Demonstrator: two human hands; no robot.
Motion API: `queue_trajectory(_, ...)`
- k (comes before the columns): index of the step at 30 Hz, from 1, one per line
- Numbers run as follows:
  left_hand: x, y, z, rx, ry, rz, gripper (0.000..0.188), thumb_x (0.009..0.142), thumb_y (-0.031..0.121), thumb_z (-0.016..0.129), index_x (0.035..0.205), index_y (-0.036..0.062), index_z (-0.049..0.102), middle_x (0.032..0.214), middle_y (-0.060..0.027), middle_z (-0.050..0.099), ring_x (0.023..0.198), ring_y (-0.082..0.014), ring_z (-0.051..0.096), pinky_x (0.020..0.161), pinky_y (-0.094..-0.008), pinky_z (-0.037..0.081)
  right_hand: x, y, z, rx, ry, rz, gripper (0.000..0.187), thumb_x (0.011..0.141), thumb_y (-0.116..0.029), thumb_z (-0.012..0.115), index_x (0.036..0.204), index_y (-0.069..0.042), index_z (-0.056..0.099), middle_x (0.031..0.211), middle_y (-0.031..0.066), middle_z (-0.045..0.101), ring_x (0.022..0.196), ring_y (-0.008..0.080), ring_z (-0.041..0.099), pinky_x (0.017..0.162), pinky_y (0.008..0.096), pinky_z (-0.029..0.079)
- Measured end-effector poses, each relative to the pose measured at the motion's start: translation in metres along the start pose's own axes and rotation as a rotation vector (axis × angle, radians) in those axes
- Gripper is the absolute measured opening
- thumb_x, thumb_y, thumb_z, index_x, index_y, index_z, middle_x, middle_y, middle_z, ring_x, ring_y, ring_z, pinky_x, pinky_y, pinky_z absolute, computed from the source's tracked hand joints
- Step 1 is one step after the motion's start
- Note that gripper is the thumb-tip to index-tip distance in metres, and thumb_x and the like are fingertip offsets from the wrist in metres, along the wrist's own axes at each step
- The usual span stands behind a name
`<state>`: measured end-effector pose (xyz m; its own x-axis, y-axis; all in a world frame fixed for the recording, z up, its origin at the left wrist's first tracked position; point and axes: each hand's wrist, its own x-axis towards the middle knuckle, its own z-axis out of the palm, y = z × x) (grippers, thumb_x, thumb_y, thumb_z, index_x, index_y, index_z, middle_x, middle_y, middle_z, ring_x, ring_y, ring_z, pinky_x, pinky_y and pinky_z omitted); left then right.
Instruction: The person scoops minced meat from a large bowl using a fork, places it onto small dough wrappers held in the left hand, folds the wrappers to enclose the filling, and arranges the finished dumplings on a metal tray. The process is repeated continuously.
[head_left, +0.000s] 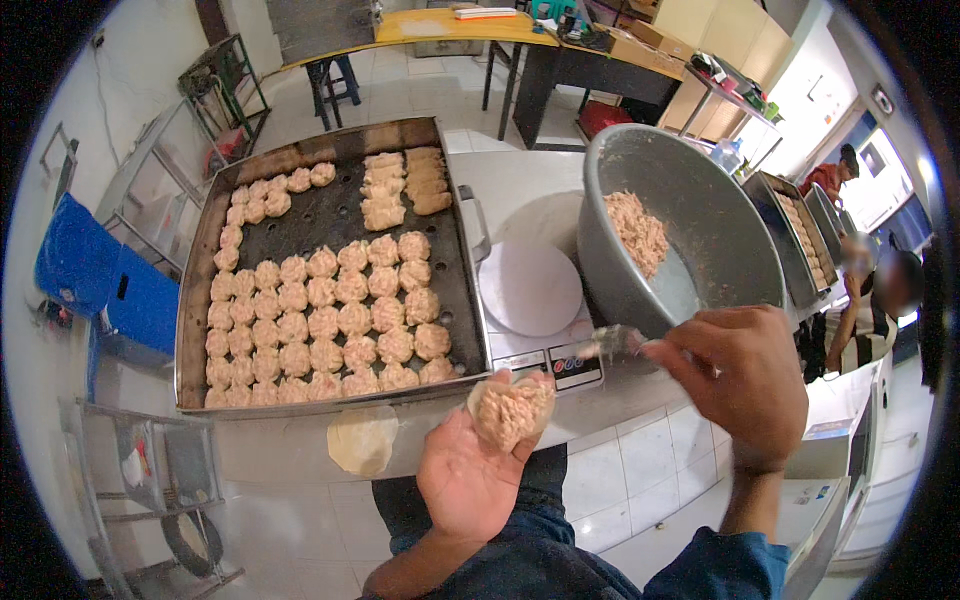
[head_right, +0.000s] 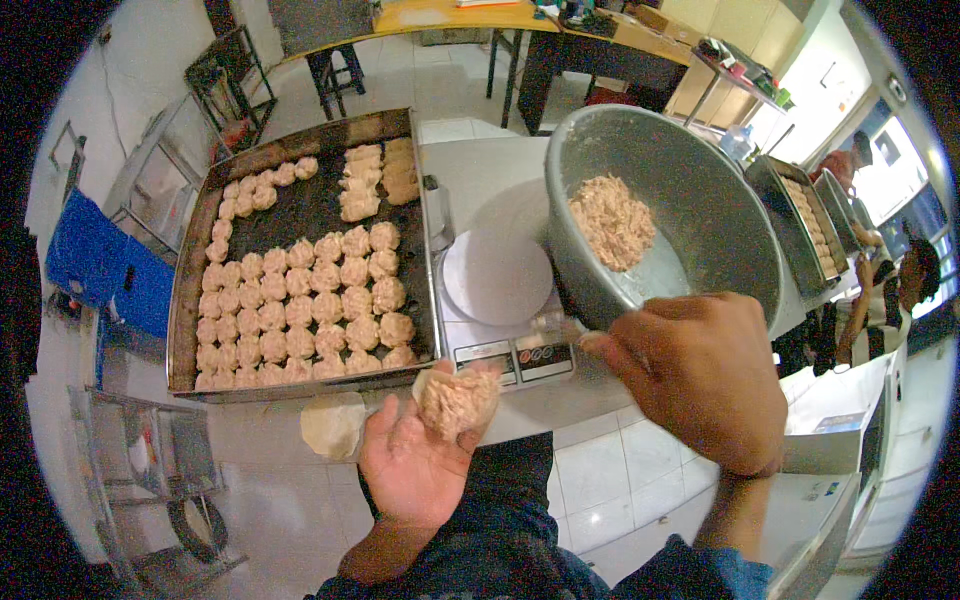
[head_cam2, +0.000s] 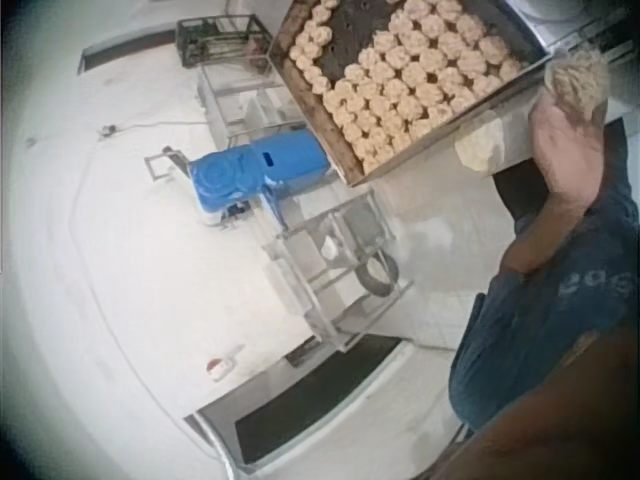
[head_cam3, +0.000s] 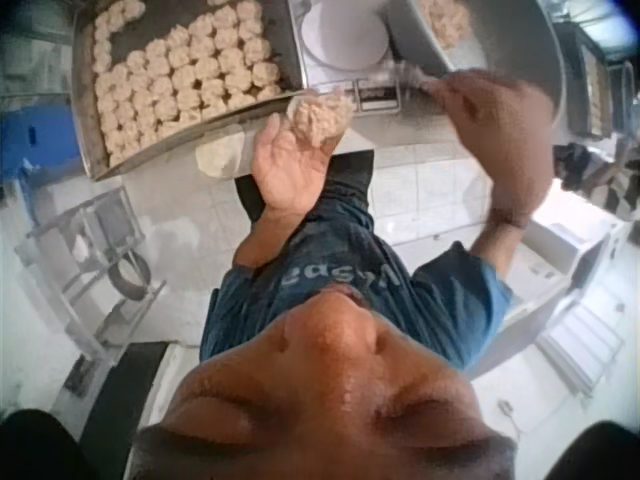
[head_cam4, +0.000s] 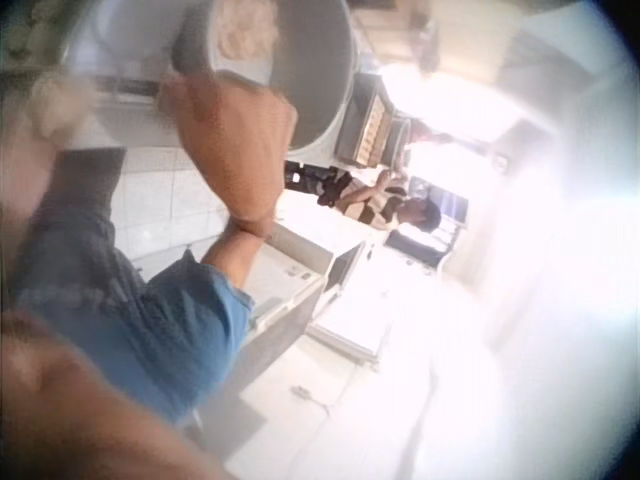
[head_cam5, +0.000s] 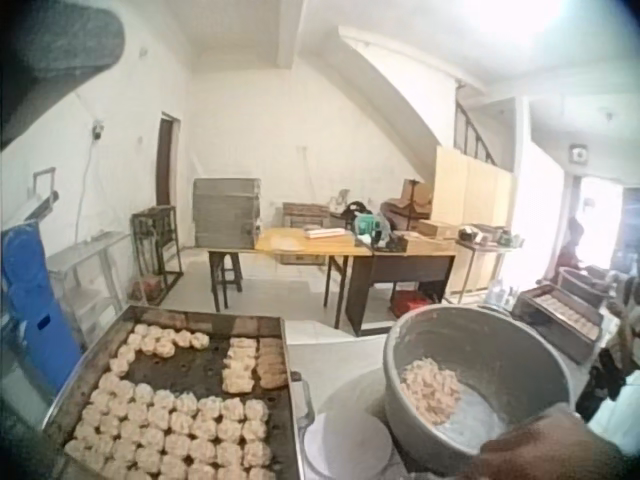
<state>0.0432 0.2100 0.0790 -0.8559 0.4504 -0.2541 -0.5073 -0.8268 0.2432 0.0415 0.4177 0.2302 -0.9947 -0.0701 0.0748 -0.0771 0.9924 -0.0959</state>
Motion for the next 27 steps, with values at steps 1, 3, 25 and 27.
queue_trajectory(1, 0.0, 0.004, 0.005, 0.017, -0.025, 0.006, 0.067, 0.097, 0.044, 0.045, 0.144, -0.0039, 0.039, 0.152, -0.0299, 0.037, 0.144, -0.0389, 0.035, 0.115, -0.0441, 0.037, -0.005, 0.001, 0.003, 0.118, 0.171, 0.077, 0.025, 0.084, -0.029, 0.074, 0.079, -0.005, 0.076, 0.059, 0.0065, 0.058, 0.056, 0.0214, 0.057, 0.06, 0.0377, 0.044)
queue_trajectory(3, 0.003, 0.008, 0.013, 0.054, -0.081, 0.018, 0.07, 0.097, 0.044, 0.045, 0.146, -0.0043, 0.035, 0.154, -0.0297, 0.033, 0.145, -0.0389, 0.032, 0.116, -0.044, 0.036, -0.027, 0.004, 0.025, 0.233, 0.424, -0.069, 0.016, 0.074, -0.02, 0.081, 0.085, -0.009, 0.078, 0.061, 0.0052, 0.054, 0.06, 0.0234, 0.056, 0.055, 0.0384, 0.043)
queue_trajectory(25, -0.002, 0.058, 0.013, 1.335, -0.29, 0.017, 0.04, 0.072, 0.02, 0.092, 0.097, 0.0039, 0.067, 0.094, -0.0047, 0.07, 0.09, -0.0096, 0.064, 0.08, -0.0263, 0.051, -0.014, -0.032, 0.02, 0.0, 0.055, -0.471, 0.017, 0.076, -0.022, 0.078, 0.085, -0.01, 0.07, 0.066, -0.0007, 0.049, 0.061, 0.0166, 0.058, 0.047, 0.0339, 0.044)
queue_trajectory(27, -0.007, 0.062, 0.015, 1.327, -0.324, 0.091, 0.042, 0.074, 0.02, 0.091, 0.103, 0.0039, 0.065, 0.098, -0.0067, 0.07, 0.092, -0.0092, 0.063, 0.081, -0.0263, 0.051, -0.013, -0.032, 0.021, 0.059, 0.08, -0.492, 0.016, 0.074, -0.019, 0.08, 0.084, -0.011, 0.07, 0.064, -0.0016, 0.047, 0.059, 0.0159, 0.056, 0.045, 0.0337, 0.043)
